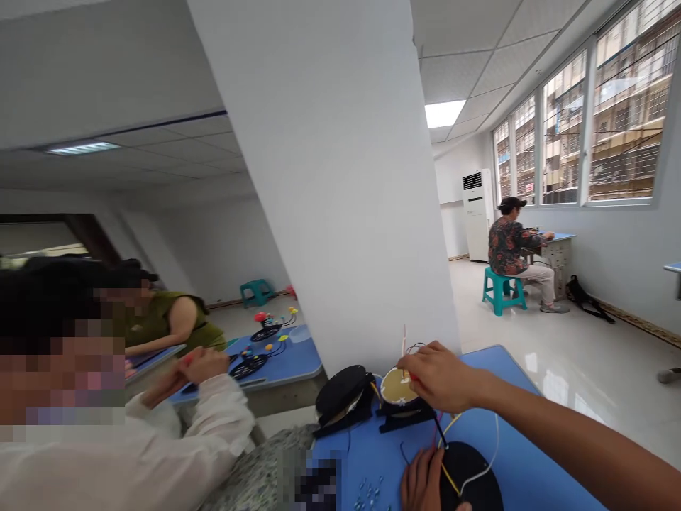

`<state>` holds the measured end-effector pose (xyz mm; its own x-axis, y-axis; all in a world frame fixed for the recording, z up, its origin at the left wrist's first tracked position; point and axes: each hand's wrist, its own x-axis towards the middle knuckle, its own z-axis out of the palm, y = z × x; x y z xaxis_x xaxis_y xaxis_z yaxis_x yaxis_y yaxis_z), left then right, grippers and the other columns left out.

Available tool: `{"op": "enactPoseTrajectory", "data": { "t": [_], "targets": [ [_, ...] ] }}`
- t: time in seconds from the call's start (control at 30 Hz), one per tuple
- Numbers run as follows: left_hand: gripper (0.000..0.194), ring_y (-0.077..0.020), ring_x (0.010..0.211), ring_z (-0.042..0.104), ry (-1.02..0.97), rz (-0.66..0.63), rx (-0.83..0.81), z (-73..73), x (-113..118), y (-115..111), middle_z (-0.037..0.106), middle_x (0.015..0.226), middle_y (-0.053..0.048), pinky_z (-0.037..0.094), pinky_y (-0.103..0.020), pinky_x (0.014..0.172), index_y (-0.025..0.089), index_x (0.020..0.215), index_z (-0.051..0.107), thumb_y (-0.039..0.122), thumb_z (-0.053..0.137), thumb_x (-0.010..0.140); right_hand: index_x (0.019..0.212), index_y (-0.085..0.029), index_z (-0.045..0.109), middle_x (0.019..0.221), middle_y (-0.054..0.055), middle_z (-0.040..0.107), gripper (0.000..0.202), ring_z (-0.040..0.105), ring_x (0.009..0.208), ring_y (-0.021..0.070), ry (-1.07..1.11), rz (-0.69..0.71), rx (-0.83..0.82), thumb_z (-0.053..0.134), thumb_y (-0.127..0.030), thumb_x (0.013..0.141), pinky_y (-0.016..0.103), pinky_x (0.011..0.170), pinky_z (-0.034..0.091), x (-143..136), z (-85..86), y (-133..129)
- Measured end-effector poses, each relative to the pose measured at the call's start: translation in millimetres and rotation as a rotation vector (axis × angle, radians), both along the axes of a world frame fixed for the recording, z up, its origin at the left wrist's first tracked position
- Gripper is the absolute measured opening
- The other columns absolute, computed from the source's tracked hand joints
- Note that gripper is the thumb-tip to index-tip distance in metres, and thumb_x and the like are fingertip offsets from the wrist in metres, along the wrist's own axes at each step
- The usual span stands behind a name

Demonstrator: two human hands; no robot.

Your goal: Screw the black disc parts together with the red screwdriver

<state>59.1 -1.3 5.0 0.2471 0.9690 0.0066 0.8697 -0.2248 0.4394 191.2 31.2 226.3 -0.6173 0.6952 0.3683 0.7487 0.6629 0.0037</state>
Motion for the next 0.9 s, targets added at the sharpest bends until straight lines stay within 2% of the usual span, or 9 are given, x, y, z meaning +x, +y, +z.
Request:
{"op": "enactPoseTrajectory", "data": {
  "t": [0.13,0.23,0.3,0.4,0.5,0.67,0.73,0.83,0.9],
  "targets": [
    [0.094,-0.0341,0.143,0.030,-0.083,-0.062,-0.100,7.6,-1,4,0.045,0.148,-0.013,0.020,-0.048,0.118,0.019,0.144,0.042,0.057,0.072,0.064,0.096,-0.013,0.060,0.077,0.012,0.070,0.015,0.066,0.078,0.0258,0.060,-0.079,0.038,0.048,-0.021,0.095,0.048,0.096,0.034,2,-8.5,1],
    [0.096,-0.0355,0.136,0.038,-0.123,-0.046,-0.127,7.5,0,8,0.050,0.142,-0.015,0.027,-0.049,0.114,0.019,0.144,0.043,0.065,0.070,0.064,0.116,-0.016,0.054,0.114,0.016,0.067,0.024,0.062,0.104,0.0267,0.097,-0.028,0.034,0.044,-0.018,0.094,0.043,0.093,0.038,8,-12.0,-2],
    [0.101,-0.0362,0.133,0.041,-0.144,-0.051,-0.118,3.2,0,10,0.052,0.139,-0.016,0.030,-0.048,0.112,0.019,0.143,0.044,0.068,0.073,0.059,0.124,-0.022,0.049,0.133,0.011,0.058,0.034,0.056,0.116,0.0221,0.128,0.046,-0.014,0.045,-0.014,0.091,0.038,0.094,0.040,10,-13.1,-4],
    [0.105,-0.0360,0.128,0.045,-0.177,-0.052,-0.083,-6.9,0,14,0.055,0.134,-0.016,0.032,-0.047,0.110,0.019,0.141,0.047,0.073,0.073,0.055,0.113,-0.021,0.054,0.113,0.007,0.069,0.024,0.064,0.098,0.0201,0.171,0.038,-0.059,0.048,-0.014,0.090,0.039,0.098,0.037,8,-15.8,-3],
    [0.105,-0.0359,0.124,0.048,-0.203,-0.045,-0.040,-15.9,-1,16,0.058,0.130,-0.015,0.034,-0.048,0.108,0.021,0.140,0.049,0.079,0.067,0.055,0.106,-0.017,0.055,0.096,0.010,0.071,0.016,0.065,0.086,0.0237,0.177,-0.034,-0.033,0.048,-0.015,0.092,0.048,0.098,0.035,6,-17.7,-1],
    [0.107,-0.0370,0.120,0.050,-0.219,-0.051,-0.025,-19.6,-2,17,0.060,0.128,-0.015,0.036,-0.050,0.106,0.022,0.139,0.050,0.085,0.061,0.054,0.125,-0.023,0.047,0.127,0.010,0.060,0.035,0.061,0.108,0.0199,0.119,0.066,-0.059,0.047,-0.013,0.091,0.032,0.088,0.044,14,-9.8,-3],
    [0.107,-0.0367,0.121,0.050,-0.215,-0.055,-0.034,-17.4,-2,17,0.059,0.128,-0.016,0.034,-0.050,0.106,0.022,0.140,0.049,0.086,0.059,0.055,0.122,-0.022,0.049,0.117,0.008,0.066,0.032,0.064,0.099,0.0194,0.079,0.058,-0.066,0.048,-0.014,0.091,0.030,0.085,0.045,14,-7.5,-2],
    [0.106,-0.0360,0.122,0.048,-0.217,-0.053,-0.056,-12.3,-1,16,0.058,0.129,-0.015,0.033,-0.049,0.107,0.022,0.140,0.049,0.084,0.060,0.055,0.106,-0.018,0.056,0.083,0.008,0.070,0.015,0.065,0.077,0.0247,0.070,-0.048,-0.031,0.050,-0.018,0.092,0.040,0.085,0.043,9,-10.1,0],
    [0.106,-0.0354,0.124,0.048,-0.223,-0.046,-0.070,-8.2,-1,14,0.058,0.129,-0.014,0.032,-0.047,0.108,0.023,0.140,0.048,0.081,0.064,0.054,0.103,-0.015,0.056,0.083,0.011,0.069,0.014,0.065,0.076,0.0275,0.069,-0.095,-0.006,0.046,-0.018,0.093,0.044,0.084,0.042,6,-12.6,0]
  ]
}}
